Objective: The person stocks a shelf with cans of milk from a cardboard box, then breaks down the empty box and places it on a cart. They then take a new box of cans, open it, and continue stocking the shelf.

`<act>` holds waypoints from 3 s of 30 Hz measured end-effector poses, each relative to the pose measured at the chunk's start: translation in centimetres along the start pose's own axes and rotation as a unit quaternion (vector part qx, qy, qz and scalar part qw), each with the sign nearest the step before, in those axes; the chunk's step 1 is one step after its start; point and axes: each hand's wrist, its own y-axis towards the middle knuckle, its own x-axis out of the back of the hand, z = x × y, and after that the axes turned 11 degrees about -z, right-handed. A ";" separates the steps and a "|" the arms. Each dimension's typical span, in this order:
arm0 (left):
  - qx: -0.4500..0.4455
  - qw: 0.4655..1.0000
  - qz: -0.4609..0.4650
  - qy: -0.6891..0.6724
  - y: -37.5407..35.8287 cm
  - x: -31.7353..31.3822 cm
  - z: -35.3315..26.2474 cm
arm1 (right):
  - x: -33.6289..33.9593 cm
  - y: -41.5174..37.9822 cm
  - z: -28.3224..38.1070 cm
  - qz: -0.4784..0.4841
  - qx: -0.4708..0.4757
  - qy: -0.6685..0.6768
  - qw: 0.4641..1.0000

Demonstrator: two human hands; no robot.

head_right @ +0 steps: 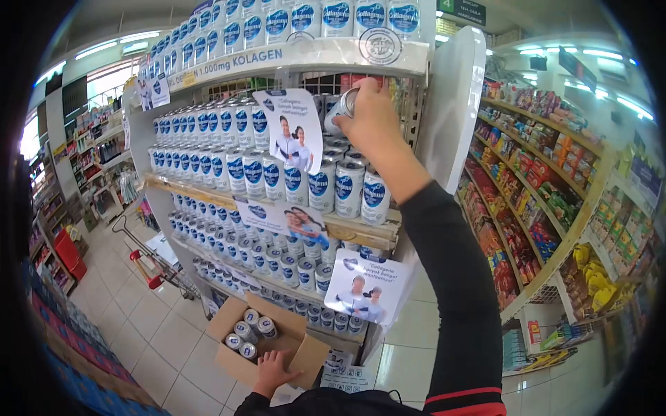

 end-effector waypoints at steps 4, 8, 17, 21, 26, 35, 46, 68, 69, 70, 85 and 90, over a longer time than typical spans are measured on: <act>0.030 0.996 0.058 0.068 0.0 -0.7 -0.1 | -4.3 3.9 -2.5 0.080 -0.115 0.032 0.990; 0.024 0.992 0.086 0.087 0.0 -1.2 0.2 | -9.0 7.1 -5.7 0.153 -0.187 0.101 0.965; 0.062 0.995 0.074 0.025 1.0 0.6 -0.7 | -19.2 1.3 -4.9 0.311 -0.120 0.047 0.942; 0.072 0.995 0.065 0.009 1.3 0.6 -0.6 | -21.2 0.5 -3.9 0.335 -0.104 0.036 0.936; 0.079 0.996 0.036 -0.013 1.4 0.5 -0.7 | -23.3 -1.1 -3.3 0.372 -0.087 0.015 0.924; 0.087 0.995 0.036 -0.024 1.5 0.1 -0.5 | -24.2 -0.5 -1.8 0.394 -0.040 -0.010 0.918; 0.090 0.995 0.028 -0.017 1.8 0.4 -0.6 | -22.9 1.6 -0.2 0.383 0.008 -0.028 0.923; 0.084 0.996 0.018 -0.019 1.8 0.3 -0.8 | -16.4 4.5 -0.2 0.339 0.069 -0.083 0.935; 0.087 0.996 0.017 -0.021 1.7 0.2 -0.8 | -16.3 4.5 -0.1 0.339 0.072 -0.085 0.934; 0.087 0.996 0.018 -0.021 1.7 0.3 -0.8 | -16.2 4.5 0.0 0.338 0.076 -0.086 0.934; 0.086 0.996 0.026 -0.019 1.6 0.2 -0.7 | -14.0 4.3 2.5 0.319 0.143 -0.092 0.932; 0.084 0.996 0.026 -0.021 1.6 0.2 -0.6 | -13.6 3.4 3.6 0.321 0.165 -0.086 0.929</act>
